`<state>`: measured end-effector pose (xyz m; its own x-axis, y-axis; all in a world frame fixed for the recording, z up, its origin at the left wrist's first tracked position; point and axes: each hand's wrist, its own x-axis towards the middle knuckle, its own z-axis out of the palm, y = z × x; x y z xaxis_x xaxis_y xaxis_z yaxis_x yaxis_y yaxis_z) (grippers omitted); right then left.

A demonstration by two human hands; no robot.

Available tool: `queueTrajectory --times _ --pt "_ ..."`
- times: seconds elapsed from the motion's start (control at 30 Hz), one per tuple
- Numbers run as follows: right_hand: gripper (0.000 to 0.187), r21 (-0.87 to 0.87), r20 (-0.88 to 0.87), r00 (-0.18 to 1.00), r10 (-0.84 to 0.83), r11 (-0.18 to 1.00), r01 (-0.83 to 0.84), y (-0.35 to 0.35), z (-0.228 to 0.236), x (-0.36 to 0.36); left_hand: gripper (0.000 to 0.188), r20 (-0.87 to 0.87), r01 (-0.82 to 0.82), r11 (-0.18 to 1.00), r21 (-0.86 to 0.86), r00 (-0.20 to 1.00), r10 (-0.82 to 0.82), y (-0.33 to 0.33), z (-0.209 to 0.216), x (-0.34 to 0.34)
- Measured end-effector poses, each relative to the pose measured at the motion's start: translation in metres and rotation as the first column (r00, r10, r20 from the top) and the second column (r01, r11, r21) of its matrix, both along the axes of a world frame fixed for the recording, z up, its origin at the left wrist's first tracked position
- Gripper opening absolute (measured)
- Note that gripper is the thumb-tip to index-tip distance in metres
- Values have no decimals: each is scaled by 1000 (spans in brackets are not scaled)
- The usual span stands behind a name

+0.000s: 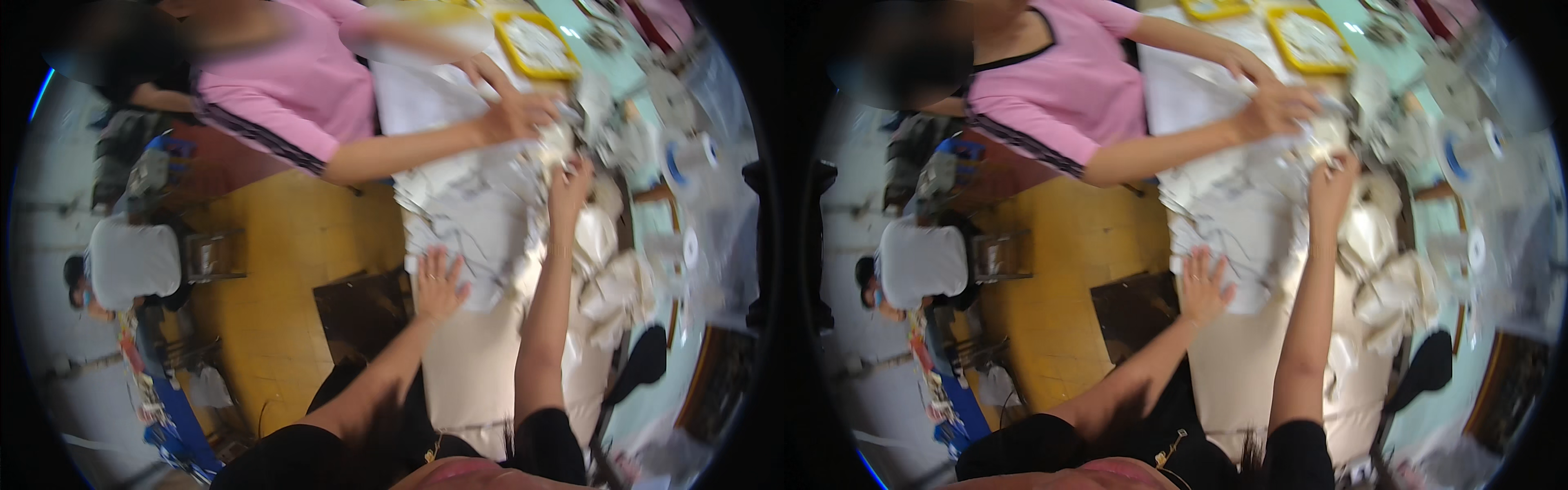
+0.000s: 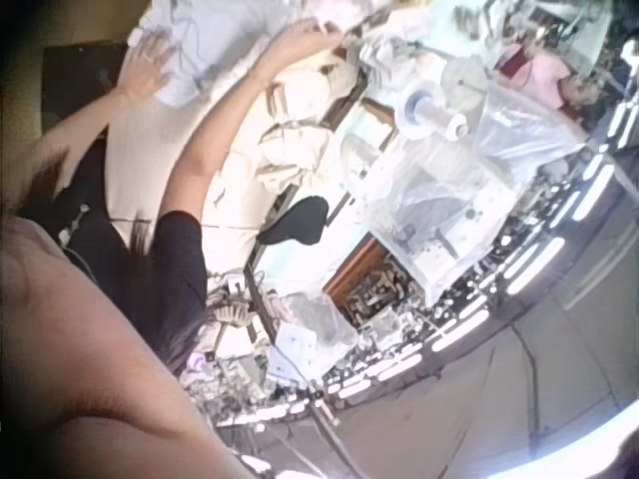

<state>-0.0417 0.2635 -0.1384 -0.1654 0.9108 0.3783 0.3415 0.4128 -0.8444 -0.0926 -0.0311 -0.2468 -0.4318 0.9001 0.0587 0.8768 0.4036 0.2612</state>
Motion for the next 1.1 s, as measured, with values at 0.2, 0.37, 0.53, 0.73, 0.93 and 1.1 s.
queueTrajectory --times 0.2,0.37,0.53,0.73,0.93,1.1 --pt "31 140 438 899 22 986 -92 -89 -12 -38 69 96 -26 977 -211 994 47 4 18 -2" --pt "31 113 752 659 25 980 -166 -110 -39 -50 70 138 -32 989 -144 989 52 2 21 0" --pt "30 217 694 719 -34 962 -164 -108 -54 -48 71 63 -51 993 -110 996 58 3 14 0" --pt "30 171 663 749 -11 976 -137 -107 -52 -50 73 84 -39 975 -219 995 58 4 8 0" --pt "26 -10 375 913 161 985 -170 -95 -35 -38 73 23 -29 999 39 999 28 1 -3 -1" --pt "28 -192 63 979 192 965 -177 -66 -8 -17 71 -25 -10 998 59 1000 11 1 -5 -1"
